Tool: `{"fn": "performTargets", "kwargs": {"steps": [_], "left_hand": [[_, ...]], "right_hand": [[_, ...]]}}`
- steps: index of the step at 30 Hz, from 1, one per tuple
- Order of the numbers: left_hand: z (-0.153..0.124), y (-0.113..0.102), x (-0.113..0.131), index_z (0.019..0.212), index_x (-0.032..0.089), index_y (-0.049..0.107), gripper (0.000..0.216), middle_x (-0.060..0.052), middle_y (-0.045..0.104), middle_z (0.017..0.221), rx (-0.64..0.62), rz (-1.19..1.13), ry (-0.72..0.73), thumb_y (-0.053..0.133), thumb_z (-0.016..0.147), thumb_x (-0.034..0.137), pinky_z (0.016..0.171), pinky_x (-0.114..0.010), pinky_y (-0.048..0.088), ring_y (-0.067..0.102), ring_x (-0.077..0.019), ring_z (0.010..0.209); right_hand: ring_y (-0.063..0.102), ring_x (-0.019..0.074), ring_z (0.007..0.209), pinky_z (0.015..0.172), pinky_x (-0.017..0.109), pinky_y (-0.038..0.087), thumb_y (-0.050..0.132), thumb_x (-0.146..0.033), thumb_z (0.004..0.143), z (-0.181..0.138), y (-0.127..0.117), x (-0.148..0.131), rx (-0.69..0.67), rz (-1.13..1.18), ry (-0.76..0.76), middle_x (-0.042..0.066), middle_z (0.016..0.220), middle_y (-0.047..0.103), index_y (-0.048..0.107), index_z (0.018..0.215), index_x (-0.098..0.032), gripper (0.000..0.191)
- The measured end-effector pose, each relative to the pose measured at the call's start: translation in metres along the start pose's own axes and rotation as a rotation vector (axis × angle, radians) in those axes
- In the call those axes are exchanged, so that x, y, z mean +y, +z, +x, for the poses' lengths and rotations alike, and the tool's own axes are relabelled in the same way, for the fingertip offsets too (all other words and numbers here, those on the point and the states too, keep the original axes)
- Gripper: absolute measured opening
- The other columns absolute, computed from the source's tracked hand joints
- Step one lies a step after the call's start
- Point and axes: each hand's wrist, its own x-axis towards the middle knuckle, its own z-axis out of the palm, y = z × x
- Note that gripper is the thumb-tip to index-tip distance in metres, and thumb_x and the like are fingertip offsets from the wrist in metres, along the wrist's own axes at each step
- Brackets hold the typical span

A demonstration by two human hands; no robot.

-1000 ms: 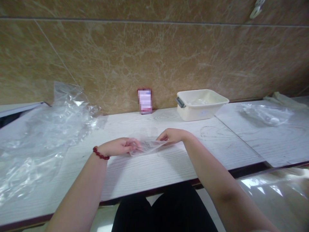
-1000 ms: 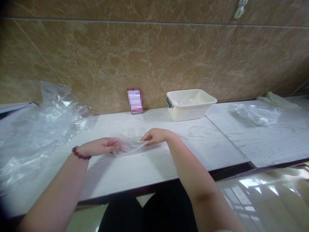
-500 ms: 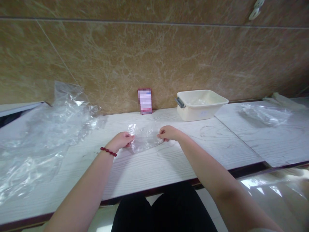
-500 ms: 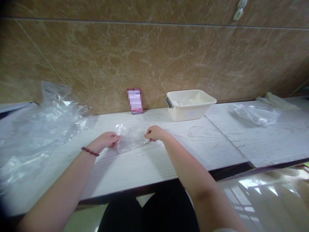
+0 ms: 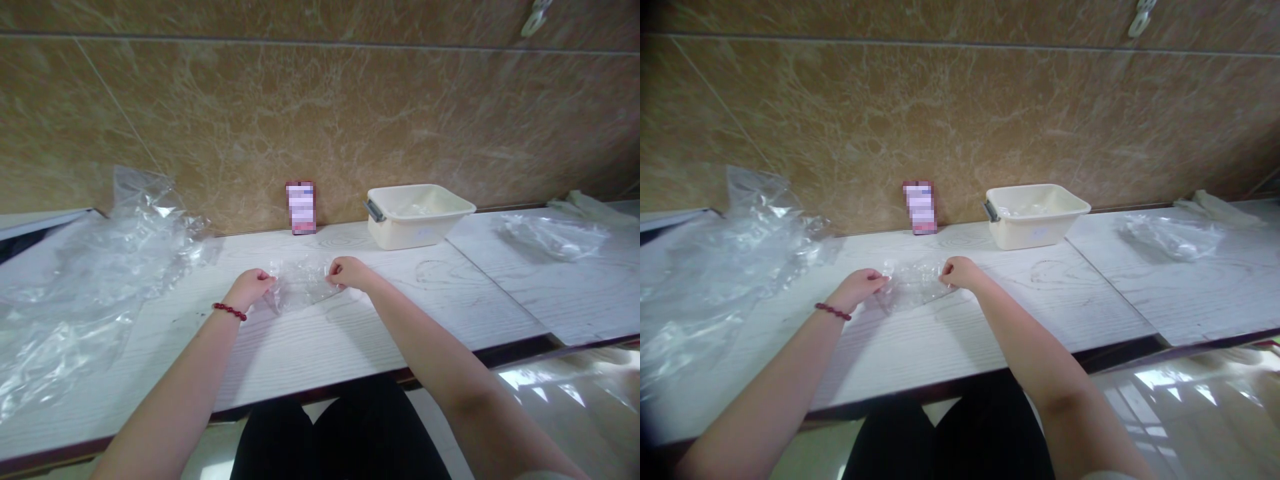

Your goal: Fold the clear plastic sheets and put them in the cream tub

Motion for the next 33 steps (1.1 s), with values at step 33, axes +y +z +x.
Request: {"fn": "performTargets", "kwargs": {"steps": [33], "left_hand": [[0.006, 0.007, -0.001, 0.066, 0.016, 0.057, 0.022, -0.001, 0.059, 0.059, 0.075, -0.023, -0.013, 0.048, 0.063, 0.037, 0.053, -0.023, 0.035, 0.054, -0.0145, 0.057]], "right_hand": [[0.052, 0.0079, 0.056, 0.05, 0.016, 0.036, 0.05, -0.011, 0.061, -0.005, -0.003, -0.009, 0.107, -0.177, -0.015, -0.001, 0.065, 0.059, 0.053, 0.073, -0.018, 0.014]]}}
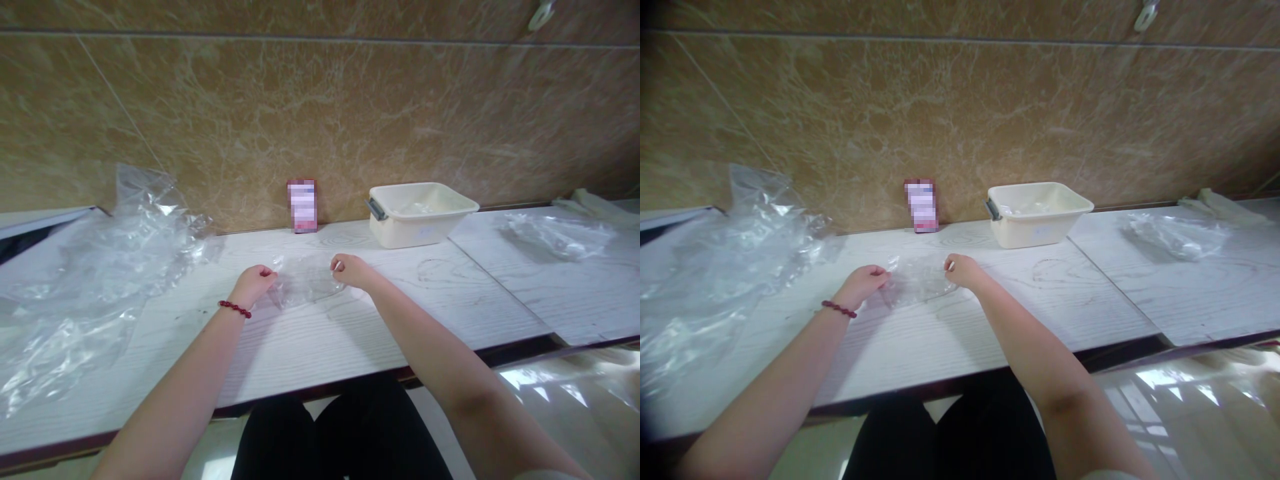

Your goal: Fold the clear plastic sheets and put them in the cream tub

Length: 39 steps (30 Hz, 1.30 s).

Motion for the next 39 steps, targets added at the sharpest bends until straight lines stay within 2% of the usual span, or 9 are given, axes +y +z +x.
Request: {"fn": "performTargets", "kwargs": {"steps": [10, 15, 18, 21, 23, 28, 35, 39], "left_hand": [[0.003, 0.017, 0.001, 0.065, 0.017, 0.053, 0.021, -0.001, 0.057, 0.062, 0.099, -0.201, 0.039, 0.05, 0.062, 0.038, 0.053, -0.023, 0.036, 0.051, -0.0134, 0.059], [0.01, 0.024, -0.002, 0.069, 0.017, 0.052, 0.017, -0.001, 0.057, 0.067, 0.133, -0.255, 0.051, 0.053, 0.06, 0.031, 0.057, -0.023, 0.04, 0.053, -0.0134, 0.063], [0.013, 0.028, -0.004, 0.078, 0.016, 0.051, 0.021, -0.001, 0.057, 0.073, 0.125, -0.331, 0.089, 0.055, 0.059, 0.025, 0.059, -0.022, 0.042, 0.055, -0.0128, 0.067], [0.014, 0.029, -0.004, 0.096, 0.017, 0.048, 0.035, -0.002, 0.057, 0.078, 0.096, -0.395, 0.148, 0.053, 0.062, 0.023, 0.058, -0.022, 0.044, 0.056, -0.0119, 0.067], [0.014, 0.029, -0.004, 0.101, 0.018, 0.048, 0.037, -0.002, 0.058, 0.081, 0.07, -0.373, 0.191, 0.052, 0.064, 0.023, 0.06, -0.023, 0.045, 0.057, -0.012, 0.068], [0.014, 0.027, -0.001, 0.087, 0.017, 0.06, 0.022, -0.005, 0.063, 0.089, 0.035, -0.23, 0.216, 0.048, 0.07, 0.023, 0.073, -0.025, 0.044, 0.058, -0.014, 0.079], [0.016, 0.029, -0.003, 0.1, 0.014, 0.057, 0.034, -0.006, 0.064, 0.085, 0.028, -0.184, 0.231, 0.048, 0.07, 0.028, 0.068, -0.025, 0.046, 0.059, -0.0152, 0.075], [0.017, 0.03, -0.003, 0.104, 0.013, 0.055, 0.037, -0.007, 0.063, 0.085, 0.059, -0.15, 0.261, 0.048, 0.071, 0.027, 0.07, -0.026, 0.045, 0.058, -0.0148, 0.076]], "right_hand": [[0.049, 0.0071, 0.058, 0.053, 0.015, 0.035, 0.05, -0.013, 0.058, 0.002, 0.004, 0.0, 0.058, 0.051, -0.022, -0.001, 0.066, 0.057, 0.055, 0.073, -0.016, 0.016], [0.049, 0.007, 0.058, 0.052, 0.015, 0.035, 0.05, -0.011, 0.057, 0.005, 0.008, 0.004, 0.063, 0.018, -0.036, -0.001, 0.07, 0.057, 0.057, 0.079, -0.017, 0.024], [0.051, 0.0074, 0.059, 0.054, 0.016, 0.037, 0.049, -0.013, 0.06, 0.005, 0.008, 0.004, 0.048, -0.001, -0.033, -0.001, 0.076, 0.059, 0.059, 0.086, -0.021, 0.029], [0.054, 0.0095, 0.063, 0.06, 0.018, 0.04, 0.05, -0.017, 0.064, 0.007, 0.009, 0.002, 0.033, -0.03, 0.02, 0.001, 0.076, 0.061, 0.061, 0.094, -0.021, 0.032], [0.056, 0.011, 0.066, 0.064, 0.019, 0.041, 0.05, -0.019, 0.066, 0.008, 0.01, 0.002, 0.038, -0.052, 0.054, 0.002, 0.077, 0.062, 0.061, 0.097, -0.02, 0.033], [0.057, 0.0109, 0.072, 0.068, 0.018, 0.042, 0.05, -0.023, 0.07, 0.012, 0.012, 0.005, 0.079, -0.014, 0.034, 0.002, 0.078, 0.063, 0.061, 0.098, -0.02, 0.03], [0.056, 0.0098, 0.077, 0.07, 0.017, 0.042, 0.051, -0.02, 0.069, 0.015, 0.016, 0.008, 0.135, 0.083, -0.009, 0.003, 0.091, 0.062, 0.058, 0.1, -0.017, 0.032], [0.055, 0.0106, 0.081, 0.073, 0.019, 0.041, 0.051, -0.02, 0.069, 0.018, 0.018, 0.01, 0.171, 0.035, 0.011, 0.004, 0.094, 0.06, 0.057, 0.102, -0.016, 0.034]]}}
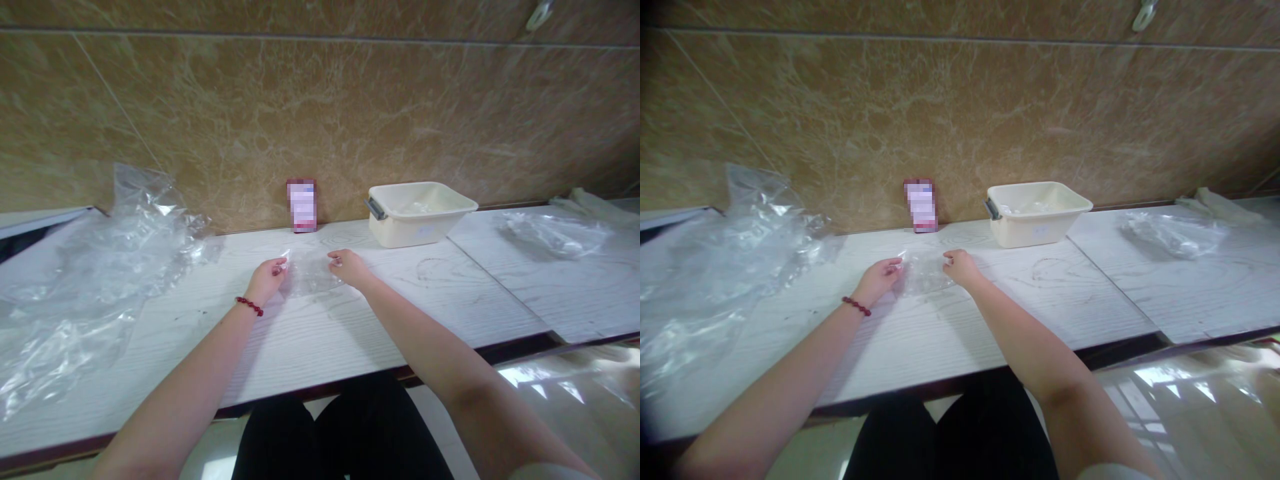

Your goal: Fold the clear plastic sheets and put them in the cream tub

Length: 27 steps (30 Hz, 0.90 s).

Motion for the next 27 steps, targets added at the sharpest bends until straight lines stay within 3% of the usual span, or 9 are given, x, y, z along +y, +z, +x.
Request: {"fn": "performTargets", "kwargs": {"steps": [9, 18, 27], "left_hand": [[0.0011, -0.0009, 0.0022, 0.103, 0.014, 0.056, 0.035, -0.008, 0.059, 0.093, 0.008, 0.231, 0.114, 0.048, 0.07, 0.023, 0.076, -0.027, 0.043, 0.055, -0.0167, 0.08], [0.0033, 0.0023, -0.0009, 0.104, 0.01, 0.054, 0.038, -0.01, 0.055, 0.101, 0.018, 0.075, 0.08, 0.045, 0.068, 0.013, 0.076, -0.024, 0.044, 0.056, -0.0124, 0.08], [0.0038, 0.0022, 0.0008, 0.101, 0.012, 0.057, 0.037, -0.009, 0.055, 0.098, 0.039, 0.173, 0.173, 0.04, 0.068, 0.01, 0.084, -0.026, 0.041, 0.053, -0.0145, 0.086]], "right_hand": [[0.052, 0.0139, 0.087, 0.078, 0.02, 0.038, 0.054, -0.024, 0.068, 0.0035, 0.0048, 0.0019, -0.017, -0.2, -0.082, 0.007, 0.094, 0.057, 0.057, 0.103, -0.012, 0.036], [0.051, 0.0145, 0.089, 0.08, 0.021, 0.037, 0.057, -0.028, 0.066, 0.0018, 0.0019, 0.0009, -0.043, -0.223, -0.062, 0.007, 0.096, 0.056, 0.056, 0.105, -0.013, 0.041], [0.048, 0.0163, 0.096, 0.084, 0.023, 0.033, 0.056, -0.032, 0.068, 0.0016, 0.002, 0.0004, -0.057, -0.302, -0.113, 0.01, 0.101, 0.055, 0.056, 0.105, -0.013, 0.042]]}}
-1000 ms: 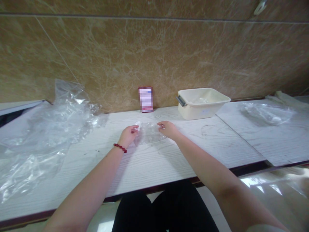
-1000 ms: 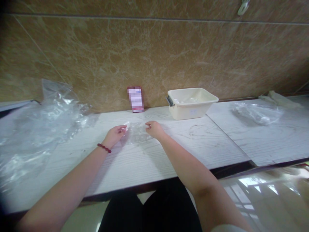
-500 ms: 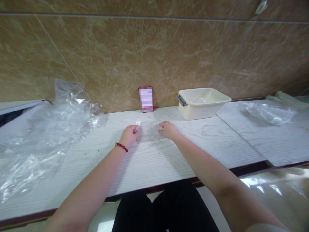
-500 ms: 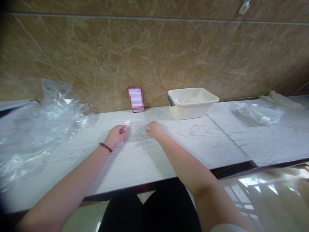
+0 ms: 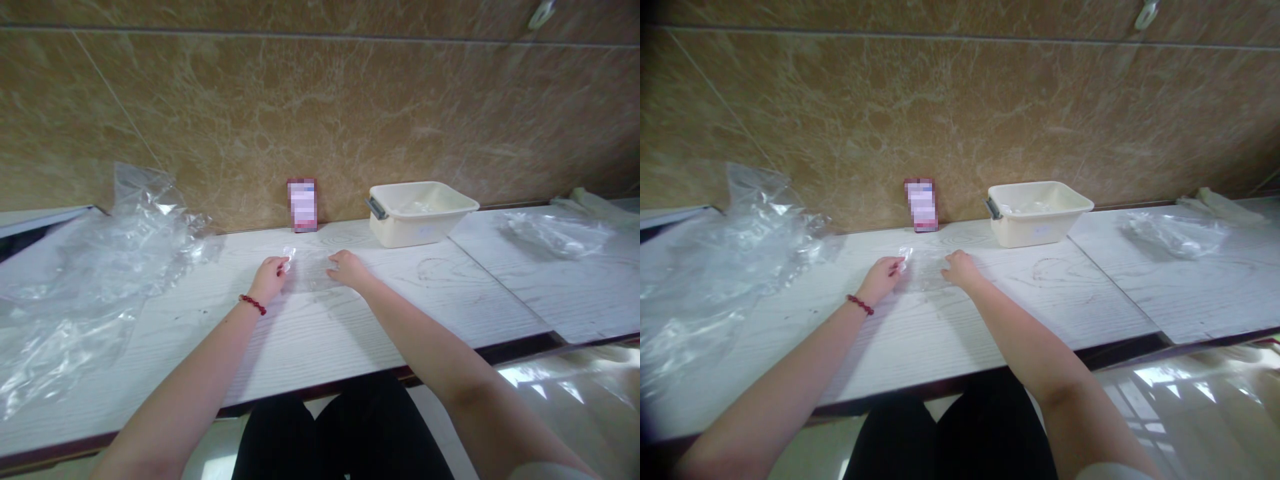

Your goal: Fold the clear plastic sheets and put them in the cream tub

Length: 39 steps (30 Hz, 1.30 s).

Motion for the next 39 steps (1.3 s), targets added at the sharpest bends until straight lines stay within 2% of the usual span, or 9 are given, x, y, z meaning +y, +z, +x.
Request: {"fn": "performTargets", "kwargs": {"steps": [5, 11, 14, 17, 22, 27, 29, 34, 39], "left_hand": [[0.0, 0.001, 0.001, 0.096, 0.013, 0.06, 0.037, -0.009, 0.053, 0.098, 0.003, 0.138, 0.039, 0.039, 0.066, 0.007, 0.09, -0.03, 0.037, 0.05, -0.0179, 0.092], [0.0, -0.002, -0.003, 0.088, 0.009, 0.061, 0.03, -0.014, 0.052, 0.096, 0.016, 0.166, -0.011, 0.041, 0.066, 0.008, 0.091, -0.032, 0.035, 0.049, -0.022, 0.095], [0.002, -0.001, -0.006, 0.096, 0.008, 0.054, 0.032, -0.013, 0.052, 0.095, 0.084, 0.037, -0.109, 0.041, 0.067, 0.007, 0.087, -0.032, 0.038, 0.051, -0.0194, 0.09], [0.004, 0.003, -0.007, 0.103, 0.011, 0.045, 0.033, -0.013, 0.05, 0.102, 0.133, -0.208, -0.255, 0.043, 0.07, 0.01, 0.079, -0.03, 0.043, 0.054, -0.0162, 0.087], [0.008, 0.009, -0.005, 0.103, 0.016, 0.04, 0.034, -0.009, 0.048, 0.107, 0.167, -0.611, -0.416, 0.045, 0.07, 0.006, 0.076, -0.025, 0.043, 0.053, -0.0111, 0.089], [0.01, 0.009, -0.001, 0.099, 0.016, 0.042, 0.034, -0.008, 0.05, 0.102, 0.206, -0.691, -0.465, 0.049, 0.067, 0.006, 0.075, -0.025, 0.043, 0.053, -0.0109, 0.086], [0.009, 0.008, 0.0, 0.099, 0.015, 0.043, 0.032, -0.008, 0.05, 0.101, 0.205, -0.674, -0.447, 0.05, 0.069, 0.01, 0.074, -0.025, 0.043, 0.053, -0.0113, 0.085], [0.008, 0.01, -0.003, 0.104, 0.016, 0.041, 0.034, -0.008, 0.049, 0.104, 0.108, -0.58, -0.306, 0.049, 0.071, 0.014, 0.071, -0.026, 0.045, 0.054, -0.0122, 0.084], [0.008, 0.011, -0.004, 0.1, 0.013, 0.051, 0.032, -0.009, 0.05, 0.102, 0.051, -0.159, -0.046, 0.043, 0.069, 0.008, 0.084, -0.03, 0.041, 0.052, -0.015, 0.09]], "right_hand": [[0.045, 0.0197, 0.1, 0.09, 0.031, 0.027, 0.054, -0.042, 0.068, 0.001, 0.004, 0.006, 0.012, -0.092, 0.014, 0.01, 0.101, 0.055, 0.058, 0.102, -0.018, 0.041], [0.043, 0.021, 0.101, 0.087, 0.031, 0.029, 0.054, -0.047, 0.067, -0.001, 0.003, 0.008, 0.006, -0.066, 0.061, 0.009, 0.106, 0.051, 0.057, 0.104, -0.023, 0.044], [0.042, 0.0213, 0.102, 0.086, 0.031, 0.029, 0.054, -0.047, 0.067, -0.001, 0.002, 0.008, -0.008, -0.064, 0.071, 0.008, 0.106, 0.05, 0.056, 0.104, -0.024, 0.044], [0.042, 0.0216, 0.102, 0.087, 0.031, 0.029, 0.054, -0.048, 0.067, 0.0, 0.003, 0.008, -0.008, -0.071, 0.058, 0.009, 0.106, 0.05, 0.057, 0.104, -0.023, 0.044], [0.042, 0.021, 0.101, 0.088, 0.031, 0.027, 0.054, -0.046, 0.068, 0.0, 0.004, 0.009, -0.006, -0.081, 0.035, 0.009, 0.105, 0.051, 0.057, 0.104, -0.022, 0.043], [0.042, 0.0209, 0.102, 0.087, 0.031, 0.028, 0.053, -0.047, 0.067, 0.0, 0.005, 0.009, -0.011, -0.089, 0.038, 0.007, 0.106, 0.051, 0.056, 0.105, -0.023, 0.044], [0.042, 0.0209, 0.102, 0.086, 0.031, 0.028, 0.052, -0.048, 0.067, 0.0, 0.005, 0.009, -0.013, -0.093, 0.037, 0.006, 0.107, 0.051, 0.056, 0.104, -0.024, 0.045], [0.043, 0.0203, 0.101, 0.086, 0.03, 0.028, 0.052, -0.048, 0.067, 0.0, 0.005, 0.009, -0.008, -0.098, 0.012, 0.006, 0.106, 0.052, 0.056, 0.103, -0.024, 0.044], [0.043, 0.0208, 0.1, 0.086, 0.031, 0.029, 0.051, -0.049, 0.067, 0.0, 0.005, 0.009, -0.021, -0.106, 0.019, 0.006, 0.107, 0.051, 0.055, 0.105, -0.024, 0.046]]}}
